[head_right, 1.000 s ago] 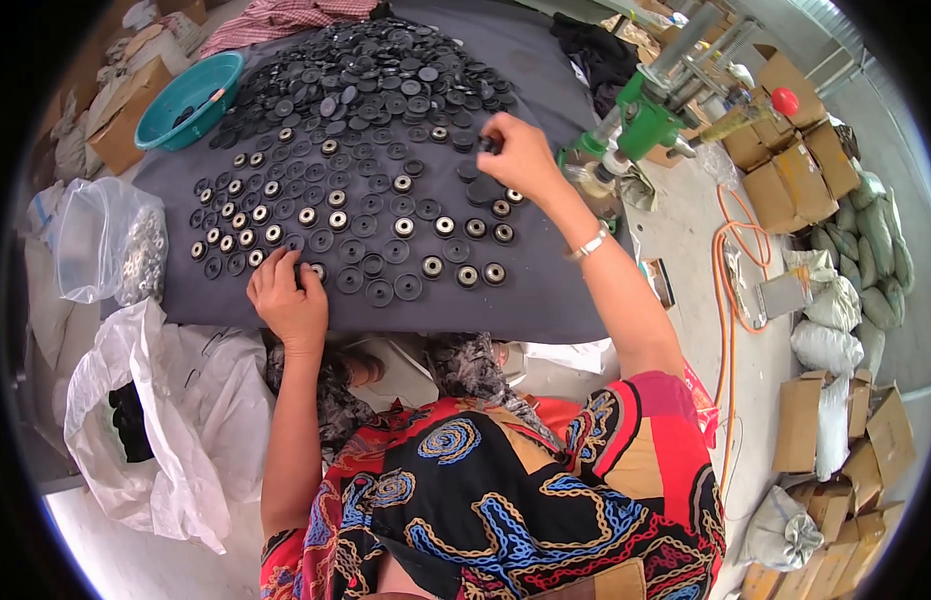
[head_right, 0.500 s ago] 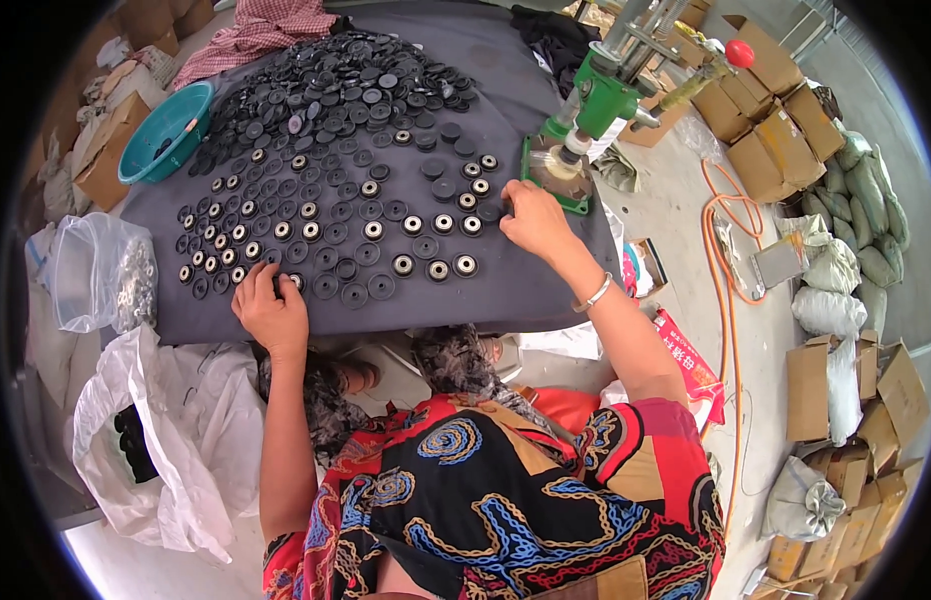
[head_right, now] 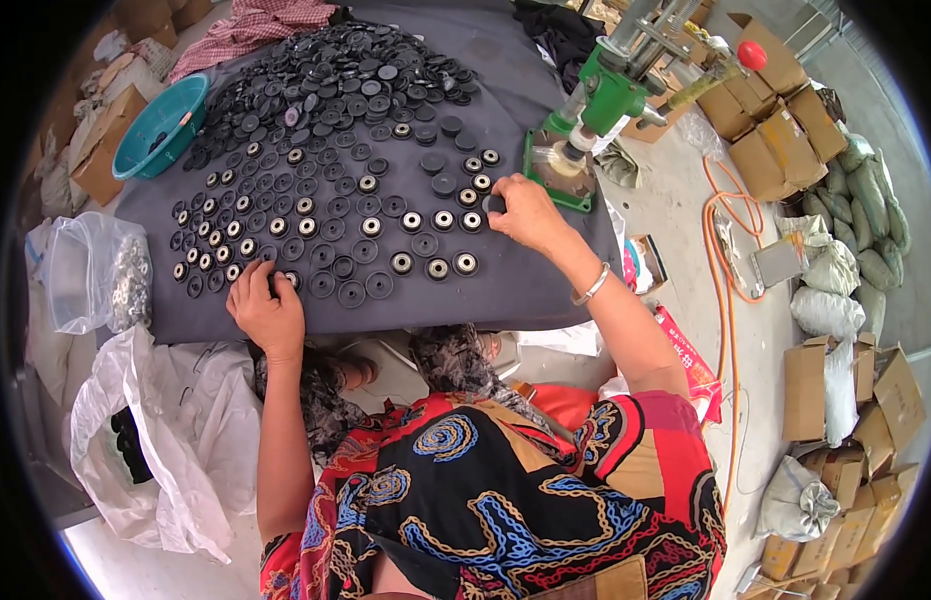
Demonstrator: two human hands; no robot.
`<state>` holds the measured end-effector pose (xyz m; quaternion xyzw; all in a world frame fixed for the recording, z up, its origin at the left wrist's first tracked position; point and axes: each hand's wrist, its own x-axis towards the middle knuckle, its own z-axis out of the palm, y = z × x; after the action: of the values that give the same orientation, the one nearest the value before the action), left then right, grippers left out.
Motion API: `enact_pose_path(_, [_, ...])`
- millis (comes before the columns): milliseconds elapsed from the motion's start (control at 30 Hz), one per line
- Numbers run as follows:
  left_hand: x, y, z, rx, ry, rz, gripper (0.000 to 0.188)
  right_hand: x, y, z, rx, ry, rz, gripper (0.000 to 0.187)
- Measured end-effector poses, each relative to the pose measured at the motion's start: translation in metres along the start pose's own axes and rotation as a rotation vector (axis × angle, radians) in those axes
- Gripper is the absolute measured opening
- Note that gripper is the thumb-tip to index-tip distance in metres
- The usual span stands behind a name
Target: The person sorts and arranges small plastic components on a work surface, using a mallet to secure or separate parts.
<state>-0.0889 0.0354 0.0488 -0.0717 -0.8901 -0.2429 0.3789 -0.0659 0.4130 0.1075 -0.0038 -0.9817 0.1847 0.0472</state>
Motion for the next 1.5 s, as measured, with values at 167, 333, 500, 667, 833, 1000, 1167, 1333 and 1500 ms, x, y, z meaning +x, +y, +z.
enact_pose_path(167, [-0.001,-0.001,0.000,-0.002,-0.002,0.000,0.019,0.028,-0.005,-0.016,-0.056,0.199,-0.010,0.033])
enact_pose_path(333, [0.001,0.002,-0.001,-0.007,0.002,-0.005,0.019,0.062,0.017,-0.012,-0.105,0.146,0.013,0.035])
enact_pose_path(500, [0.001,0.001,-0.002,-0.006,-0.001,-0.007,0.019,0.078,0.025,-0.009,-0.117,0.073,0.050,0.035])
enact_pose_path(667, [0.000,0.001,-0.002,-0.002,-0.003,-0.002,0.019,0.084,0.024,-0.011,-0.152,0.038,0.034,0.035])
enact_pose_path(833, [0.001,0.002,-0.003,-0.008,-0.007,-0.004,0.019,0.087,0.028,-0.007,-0.183,0.075,0.011,0.033])
enact_pose_path(1000, [0.002,0.002,-0.003,-0.003,0.004,0.000,0.019,0.103,0.028,-0.007,-0.268,0.107,0.037,0.031])
enact_pose_path(1167, [0.001,0.001,-0.002,-0.033,0.011,-0.012,0.019,0.098,0.015,-0.009,-0.293,0.183,0.010,0.023])
enact_pose_path(1333, [0.003,0.004,-0.006,-0.025,0.038,0.006,0.016,0.101,-0.041,-0.015,-0.220,0.220,-0.204,0.026])
enact_pose_path(1500, [0.003,0.006,-0.008,-0.042,0.049,0.005,0.016,0.128,-0.092,0.008,-0.004,0.017,-0.296,0.027])
